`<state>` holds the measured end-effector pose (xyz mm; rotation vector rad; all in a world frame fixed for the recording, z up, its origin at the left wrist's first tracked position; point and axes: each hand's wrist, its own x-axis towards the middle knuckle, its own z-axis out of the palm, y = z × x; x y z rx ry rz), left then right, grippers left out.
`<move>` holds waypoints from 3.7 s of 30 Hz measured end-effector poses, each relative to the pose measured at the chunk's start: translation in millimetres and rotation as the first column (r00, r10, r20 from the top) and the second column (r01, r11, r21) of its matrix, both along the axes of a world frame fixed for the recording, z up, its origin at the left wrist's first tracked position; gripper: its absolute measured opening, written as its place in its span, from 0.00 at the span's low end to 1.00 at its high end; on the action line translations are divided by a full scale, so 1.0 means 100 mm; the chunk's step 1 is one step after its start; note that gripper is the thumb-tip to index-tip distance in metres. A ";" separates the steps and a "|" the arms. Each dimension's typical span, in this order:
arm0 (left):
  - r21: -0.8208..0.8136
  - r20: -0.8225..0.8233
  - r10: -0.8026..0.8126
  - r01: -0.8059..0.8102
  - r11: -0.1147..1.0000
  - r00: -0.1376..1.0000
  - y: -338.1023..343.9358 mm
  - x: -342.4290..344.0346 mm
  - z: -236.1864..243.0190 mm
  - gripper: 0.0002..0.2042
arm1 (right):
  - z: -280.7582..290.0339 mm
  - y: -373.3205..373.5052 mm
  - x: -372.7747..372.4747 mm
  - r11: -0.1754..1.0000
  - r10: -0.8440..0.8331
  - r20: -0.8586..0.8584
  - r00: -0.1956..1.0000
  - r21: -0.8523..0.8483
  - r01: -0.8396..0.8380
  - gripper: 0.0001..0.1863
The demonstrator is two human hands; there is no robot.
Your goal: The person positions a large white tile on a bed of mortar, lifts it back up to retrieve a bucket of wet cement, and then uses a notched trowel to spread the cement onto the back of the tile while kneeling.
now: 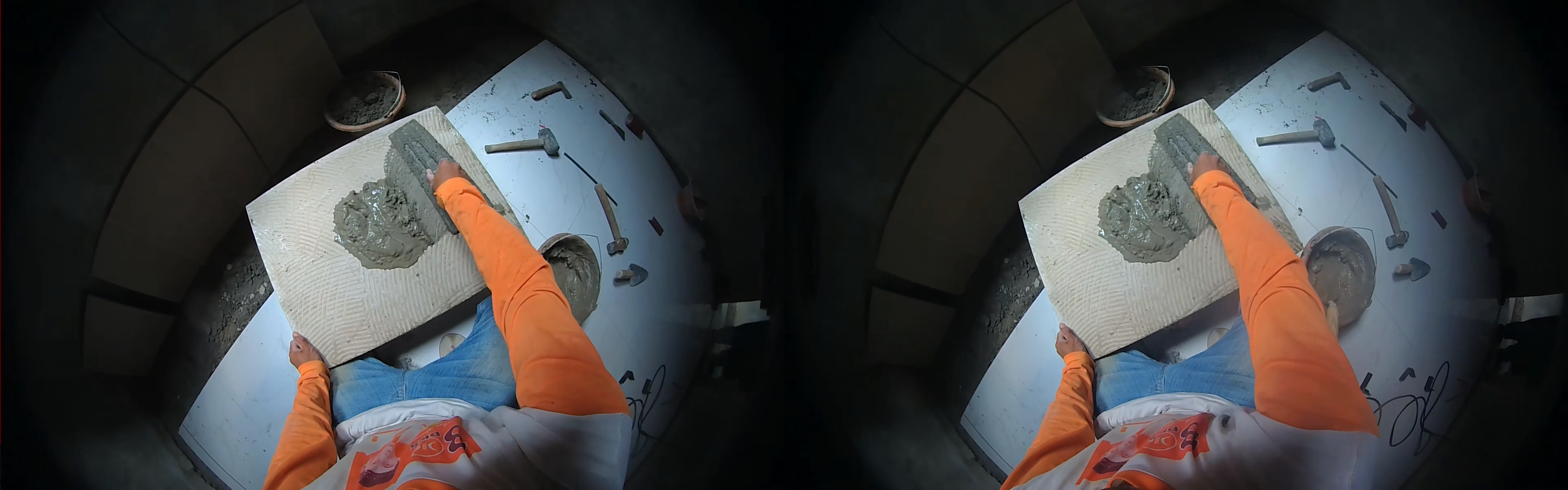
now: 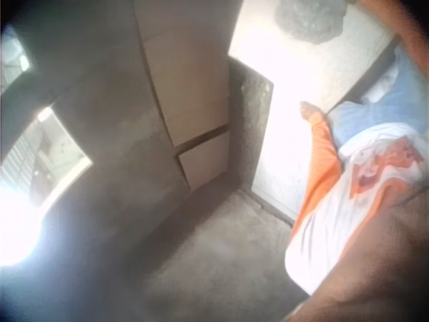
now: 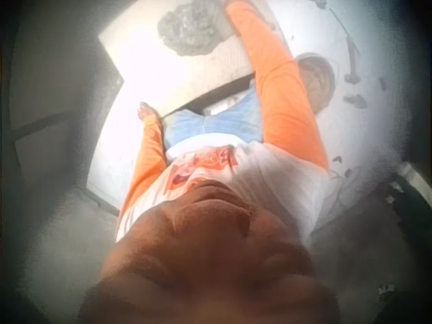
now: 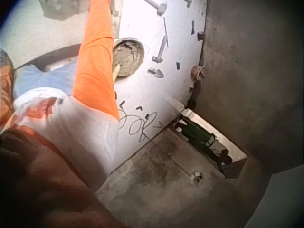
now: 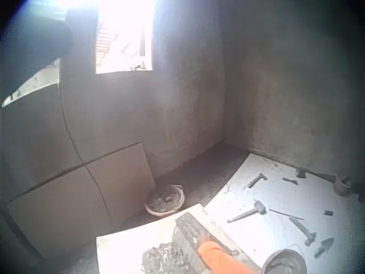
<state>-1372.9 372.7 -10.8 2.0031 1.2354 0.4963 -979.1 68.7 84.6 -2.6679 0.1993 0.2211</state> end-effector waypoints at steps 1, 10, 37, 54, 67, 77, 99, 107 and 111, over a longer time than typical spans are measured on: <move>0.002 0.001 0.000 0.000 1.000 1.000 -0.01 0.01 0.01 0.25 | 0.00 -0.02 0.07 1.000 -0.001 -0.010 1.000 0.001 0.001 0.21; 0.075 -0.062 -0.022 0.026 0.997 0.998 0.02 0.03 -0.07 0.25 | -0.02 -0.25 0.42 0.994 -0.046 -0.113 0.993 0.090 0.056 0.23; 0.036 -0.022 -0.015 0.016 0.999 1.000 -0.03 0.02 0.01 0.24 | 0.07 -0.61 0.34 0.976 -0.022 -0.052 0.998 0.213 0.032 0.33; 0.045 -0.007 -0.009 0.009 0.999 1.000 -0.03 0.00 -0.01 0.25 | 0.28 -0.62 0.21 0.988 0.063 -0.045 0.997 0.141 -0.056 0.29; 0.024 -0.036 -0.002 0.003 1.000 0.999 0.02 -0.02 -0.08 0.24 | 0.24 -0.26 0.25 0.933 0.140 -0.210 0.968 0.355 -0.058 0.33; 0.058 -0.029 -0.027 0.029 0.998 0.999 -0.04 0.02 -0.03 0.24 | 0.02 -0.48 0.57 0.992 -0.116 -0.111 0.987 0.036 0.120 0.27; -0.222 0.254 0.024 0.034 0.974 0.967 -0.12 0.06 0.11 0.24 | -0.06 -1.38 -0.73 0.998 0.043 -0.171 0.984 0.056 -0.033 0.27; -0.211 0.251 0.028 0.027 0.977 0.967 -0.09 0.06 0.03 0.23 | 0.77 -1.51 -0.47 0.982 0.186 -0.202 0.962 0.003 -0.189 0.32; -0.087 0.126 -0.017 0.028 0.996 0.992 0.05 -0.03 -0.13 0.23 | 0.71 -0.89 0.42 0.973 0.123 -0.138 0.983 -0.178 -0.147 0.29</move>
